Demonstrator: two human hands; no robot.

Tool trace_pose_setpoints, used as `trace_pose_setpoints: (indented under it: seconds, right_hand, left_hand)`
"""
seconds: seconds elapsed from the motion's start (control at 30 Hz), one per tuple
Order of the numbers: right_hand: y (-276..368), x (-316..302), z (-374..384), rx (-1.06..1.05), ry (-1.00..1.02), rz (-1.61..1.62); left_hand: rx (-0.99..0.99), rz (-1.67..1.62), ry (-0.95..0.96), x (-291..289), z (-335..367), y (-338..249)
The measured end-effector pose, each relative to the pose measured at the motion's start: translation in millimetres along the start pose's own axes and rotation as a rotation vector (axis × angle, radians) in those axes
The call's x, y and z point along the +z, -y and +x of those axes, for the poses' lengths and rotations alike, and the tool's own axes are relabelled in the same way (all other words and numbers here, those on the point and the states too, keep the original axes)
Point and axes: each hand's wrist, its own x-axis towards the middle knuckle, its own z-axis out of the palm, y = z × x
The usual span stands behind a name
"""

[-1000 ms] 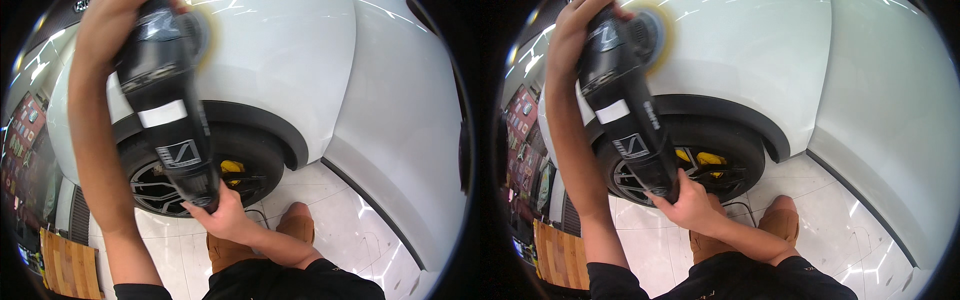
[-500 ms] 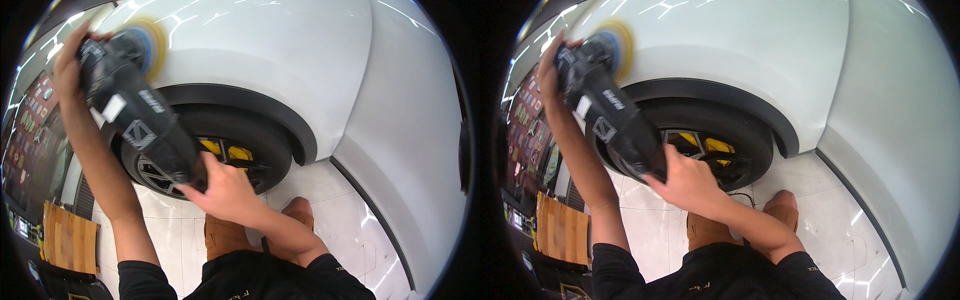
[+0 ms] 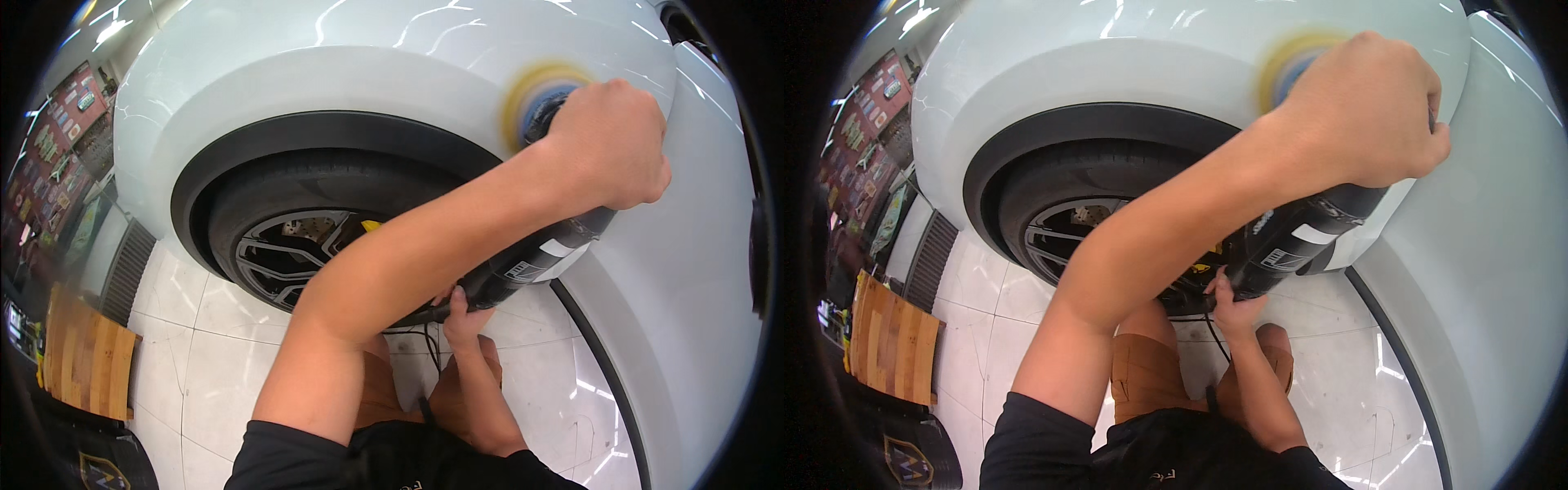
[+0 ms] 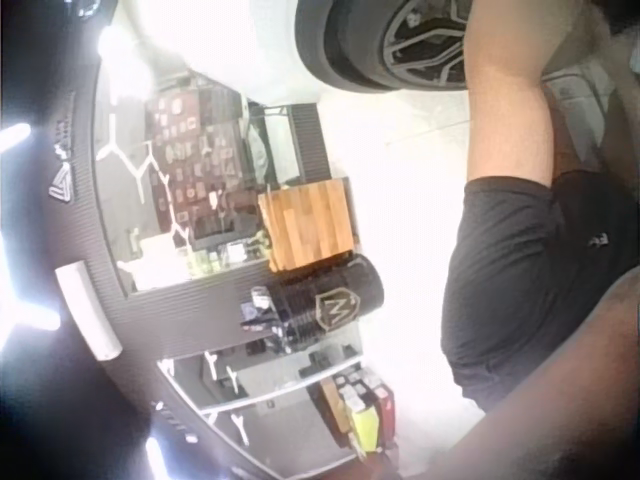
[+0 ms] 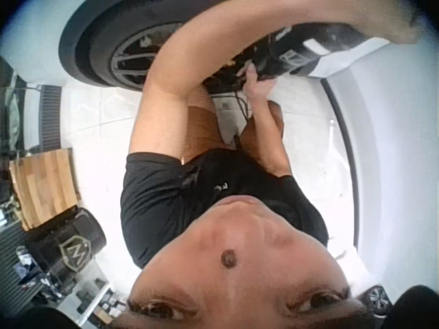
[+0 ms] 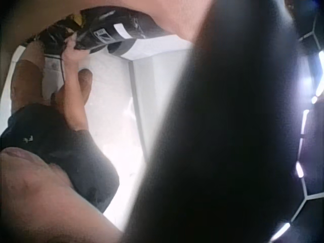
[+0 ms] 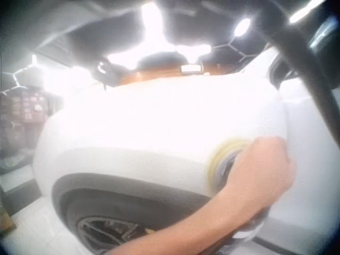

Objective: The person uses a rotary polisher with a yellow pad to buff the front bumper and hood of a white car. They apply polishing compound to the pad and continue polishing the front fender and bumper area.

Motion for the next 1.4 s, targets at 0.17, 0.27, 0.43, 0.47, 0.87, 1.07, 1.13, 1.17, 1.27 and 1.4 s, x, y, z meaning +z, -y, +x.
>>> trace_pose_setpoints:
  seconds: [0.17, 0.27, 0.43, 0.47, 0.87, 1.07, 1.13, 1.17, 1.27, 1.4]
  right_hand:
    - [-13, 26, -21, 0.014, 0.113, -0.199]
    - [-18, 48, -27, -0.020, 0.217, -0.293]
    - [-13, 83, -12, -0.178, 0.402, -0.465]
    - [-8, 89, -10, -0.193, 0.431, -0.518]
    - [-3, 82, -10, -0.173, 0.445, -0.522]
    - [-4, 101, -41, 0.035, 0.282, -0.254]
    - [-11, 121, -43, -0.035, 0.326, -0.315]
    - [-14, 130, -42, -0.066, 0.350, -0.339]
    - [-18, 156, -36, -0.086, 0.479, -0.429]
    - [-23, 197, -40, -0.183, 0.619, -0.515]
  left_hand:
    - [0.071, 0.107, -0.080, -55, -22, 16]
    - [0.020, 0.049, -0.088, -108, -54, 21]
    - [0.089, 0.134, -0.224, -167, -96, 54]
    - [0.061, 0.024, -0.233, -183, -106, 58]
    - [0.392, 0.434, -0.227, -198, -118, 90]
    - [-0.016, 0.049, -0.392, -176, -84, 49]
    - [-0.061, 0.040, -0.304, -202, -98, 48]
    - [-0.073, 0.045, -0.343, -214, -110, 52]
    - [-0.102, 0.015, -0.452, -254, -143, 72]
    - [-0.174, 0.009, -0.523, -316, -198, 107]
